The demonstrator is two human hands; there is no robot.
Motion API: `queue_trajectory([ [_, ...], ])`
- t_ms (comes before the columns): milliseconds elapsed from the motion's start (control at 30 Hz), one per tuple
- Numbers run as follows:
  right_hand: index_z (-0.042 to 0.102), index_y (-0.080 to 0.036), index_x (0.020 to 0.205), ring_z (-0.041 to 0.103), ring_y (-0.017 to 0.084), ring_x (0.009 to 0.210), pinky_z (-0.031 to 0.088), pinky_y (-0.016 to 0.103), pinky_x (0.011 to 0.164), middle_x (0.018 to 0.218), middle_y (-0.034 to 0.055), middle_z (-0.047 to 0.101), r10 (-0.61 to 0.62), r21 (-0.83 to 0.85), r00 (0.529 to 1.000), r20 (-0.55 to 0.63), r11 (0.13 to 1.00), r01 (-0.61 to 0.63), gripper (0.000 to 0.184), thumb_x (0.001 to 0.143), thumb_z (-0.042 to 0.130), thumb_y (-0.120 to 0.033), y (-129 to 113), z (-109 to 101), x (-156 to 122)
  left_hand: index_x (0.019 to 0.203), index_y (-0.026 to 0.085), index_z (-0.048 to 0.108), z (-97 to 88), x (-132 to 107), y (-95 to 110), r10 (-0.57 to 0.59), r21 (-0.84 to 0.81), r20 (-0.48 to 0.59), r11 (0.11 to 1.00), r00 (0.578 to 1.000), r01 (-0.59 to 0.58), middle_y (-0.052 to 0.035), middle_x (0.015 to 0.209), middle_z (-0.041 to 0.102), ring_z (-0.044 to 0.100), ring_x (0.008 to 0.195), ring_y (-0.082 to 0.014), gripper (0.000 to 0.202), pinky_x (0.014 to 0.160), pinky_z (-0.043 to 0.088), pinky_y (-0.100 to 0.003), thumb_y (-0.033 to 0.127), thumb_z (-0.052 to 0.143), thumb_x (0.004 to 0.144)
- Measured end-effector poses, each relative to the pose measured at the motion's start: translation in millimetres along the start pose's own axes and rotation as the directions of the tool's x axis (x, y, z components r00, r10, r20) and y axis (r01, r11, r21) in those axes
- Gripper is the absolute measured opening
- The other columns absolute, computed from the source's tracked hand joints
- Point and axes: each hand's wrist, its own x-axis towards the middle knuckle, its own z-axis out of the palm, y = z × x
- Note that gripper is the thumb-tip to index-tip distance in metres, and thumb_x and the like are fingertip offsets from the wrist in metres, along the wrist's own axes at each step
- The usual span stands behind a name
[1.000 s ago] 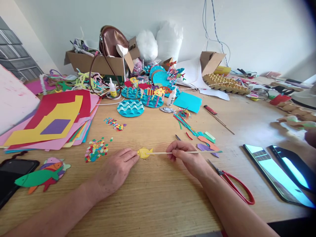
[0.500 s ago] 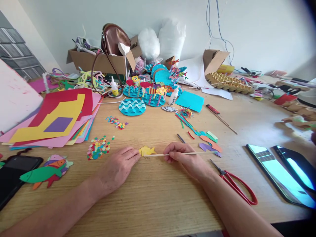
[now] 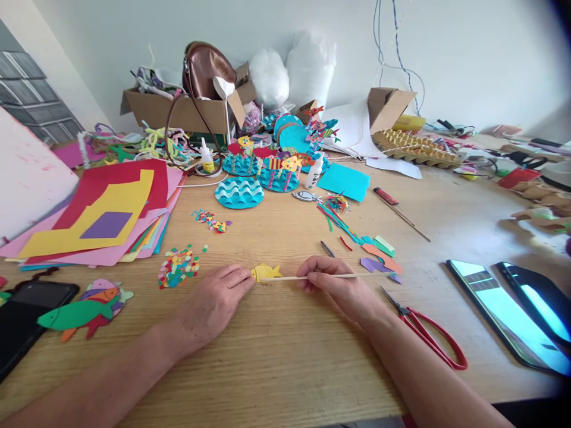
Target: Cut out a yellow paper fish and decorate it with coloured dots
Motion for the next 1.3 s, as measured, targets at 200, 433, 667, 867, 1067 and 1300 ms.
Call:
queue_trajectory([
  [200, 0.064, -0.017, 0.079, 0.054, 0.013, 0.068, 0.041, 0.025, 0.064, 0.074, 0.0018, 0.062, 0.007, -0.026, 1.0, -0.016, 1.0, -0.007, 0.014, 0.076, 0.051, -0.021, -1, 3, 1, 0.107, 0.011, 0.059, -0.1, 1, 0, 0.004, -0.023, -0.015, 1.0, 1.0, -0.005, -0.0098, 0.103, 0.064, 0.056, 0.097, -0.0188, 0.037, 0.085, 0.05, -0.035, 0.001, 0.032, 0.083],
  [433, 0.064, -0.016, 0.076, 0.054, 0.013, 0.066, 0.04, 0.025, 0.062, 0.071, 0.0013, 0.062, 0.026, -0.041, 1.0, 0.008, 0.999, -0.026, 0.013, 0.075, 0.052, -0.02, -3, 3, 0, 0.103, 0.008, 0.06, 0.4, 1, 0, 0.011, 0.02, -0.027, 1.0, 1.0, -0.01, -0.0099, 0.1, 0.065, 0.056, 0.095, -0.0187, 0.037, 0.084, 0.051, -0.033, -0.001, 0.032, 0.082],
  [667, 0.064, -0.017, 0.077, 0.054, 0.013, 0.067, 0.041, 0.025, 0.063, 0.071, 0.0008, 0.063, 0.012, -0.033, 1.0, -0.008, 0.999, -0.012, 0.014, 0.075, 0.051, -0.019, -2, 2, 0, 0.105, 0.01, 0.06, 0.0, 0, 0, -0.007, -0.005, -0.004, 1.0, 1.0, 0.007, -0.01, 0.103, 0.064, 0.056, 0.097, -0.0184, 0.037, 0.085, 0.05, -0.034, 0.001, 0.031, 0.083],
  [867, 0.064, -0.017, 0.077, 0.054, 0.013, 0.068, 0.04, 0.024, 0.063, 0.073, 0.0008, 0.062, -0.003, -0.046, 1.0, -0.026, 0.999, 0.001, 0.014, 0.075, 0.05, -0.019, -4, 2, 1, 0.106, 0.012, 0.059, 0.7, -1, 0, -0.003, 0.002, -0.025, 1.0, 1.0, 0.003, -0.0084, 0.102, 0.064, 0.055, 0.096, -0.018, 0.038, 0.085, 0.05, -0.033, 0.001, 0.031, 0.083],
  [1067, 0.063, -0.016, 0.068, 0.051, 0.012, 0.059, 0.039, 0.024, 0.056, 0.061, 0.0001, 0.06, -0.011, -0.023, 0.998, -0.067, 1.0, 0.009, 0.014, 0.068, 0.049, -0.012, -2, -8, 1, 0.104, 0.008, 0.06, -1.4, 1, 1, 0.003, 0.017, 0.0, 1.0, 1.0, -0.003, -0.0096, 0.102, 0.065, 0.056, 0.095, -0.0185, 0.038, 0.085, 0.051, -0.033, 0.0, 0.03, 0.083],
  [1300, 0.063, -0.016, 0.068, 0.052, 0.012, 0.059, 0.039, 0.024, 0.055, 0.062, 0.001, 0.06, -0.042, -0.015, 0.997, -0.072, 0.999, 0.041, 0.015, 0.068, 0.049, -0.013, -1, -8, 1, 0.103, 0.009, 0.061, 0.4, 1, 0, 0.013, 0.053, -0.019, 0.999, 1.0, -0.012, -0.0086, 0.1, 0.066, 0.057, 0.094, -0.0181, 0.038, 0.084, 0.052, -0.033, 0.0, 0.03, 0.083],
])
